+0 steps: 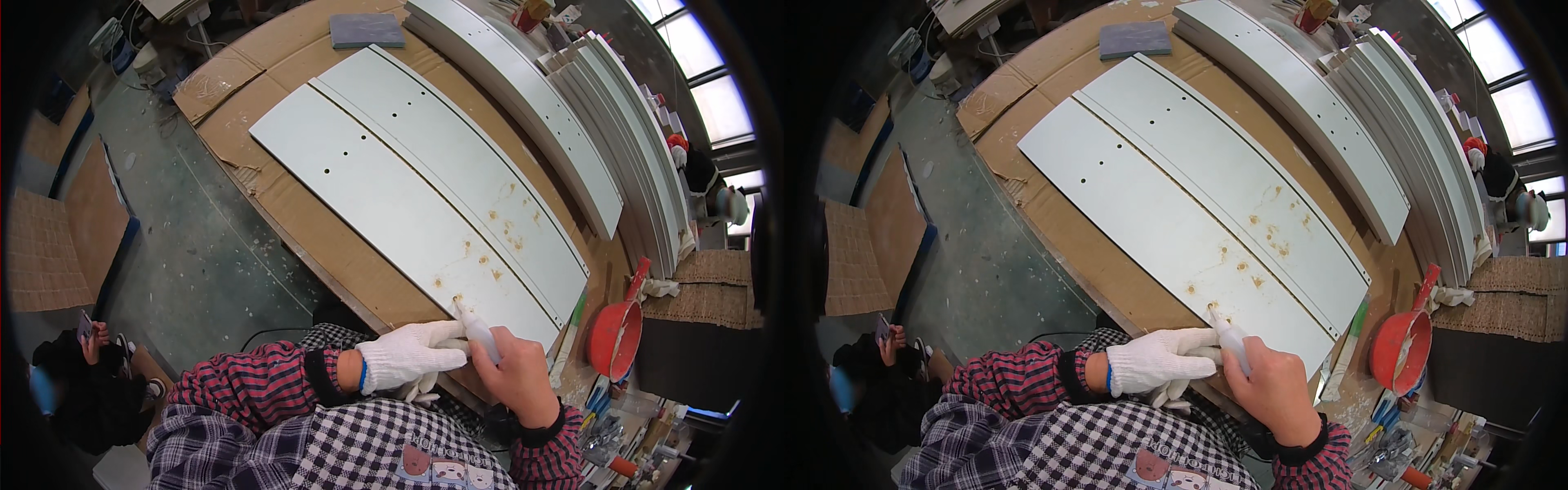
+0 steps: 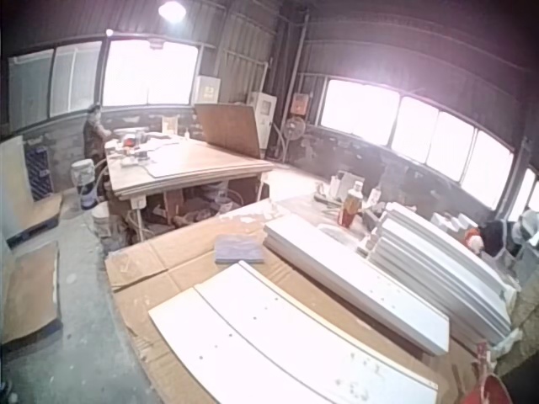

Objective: The person applies glue from a bottle onto specific spots on white rectangular panels. They then use a green utility knife to spread the glue and smooth the surface. The person repeats this process on multiple panels.

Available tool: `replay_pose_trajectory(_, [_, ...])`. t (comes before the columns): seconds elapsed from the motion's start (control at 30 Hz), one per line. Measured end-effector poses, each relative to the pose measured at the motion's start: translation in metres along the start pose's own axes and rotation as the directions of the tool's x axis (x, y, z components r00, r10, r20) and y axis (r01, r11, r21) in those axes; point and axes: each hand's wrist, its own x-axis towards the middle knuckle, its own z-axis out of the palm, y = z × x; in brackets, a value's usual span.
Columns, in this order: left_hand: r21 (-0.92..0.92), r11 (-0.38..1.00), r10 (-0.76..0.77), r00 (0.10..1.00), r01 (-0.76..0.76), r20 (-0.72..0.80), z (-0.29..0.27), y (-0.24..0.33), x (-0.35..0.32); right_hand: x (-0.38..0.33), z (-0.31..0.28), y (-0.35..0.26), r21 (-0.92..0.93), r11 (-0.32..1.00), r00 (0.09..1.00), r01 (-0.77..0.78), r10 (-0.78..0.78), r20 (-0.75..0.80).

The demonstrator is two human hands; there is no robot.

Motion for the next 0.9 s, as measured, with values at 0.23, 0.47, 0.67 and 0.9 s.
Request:
replay_pose_trajectory(0.23, [-0.002, 1.0, -0.02, 1.0, 0.02, 0.018, 0.004, 0.011, -0.005, -0.001, -0.001, -0.002, 0.004, 1.0, 1.0, -0.012, 0.012, -0.007])
replay_pose_trajectory(0.47, [-0.006, 1.0, -0.013, 0.999, 0.013, 0.031, 0.006, 0.017, -0.01, -0.009, 0.009, 0.003, 0.108, 0.994, 0.995, -0.022, 0.033, -0.098])
replay_pose_trajectory(0.67, [0.004, 1.0, 0.003, 1.0, -0.002, -0.02, 0.0, 0.014, -0.013, 0.001, 0.007, -0.006, 0.092, 0.995, 0.995, 0.027, -0.018, -0.093])
replay_pose_trajectory(0.9, [-0.141, 0.99, 0.0, 0.998, -0.008, -0.057, -0.004, 0.014, -0.017, 0.015, 0.009, -0.009, 0.043, 0.996, 0.995, 0.074, -0.071, -0.067])
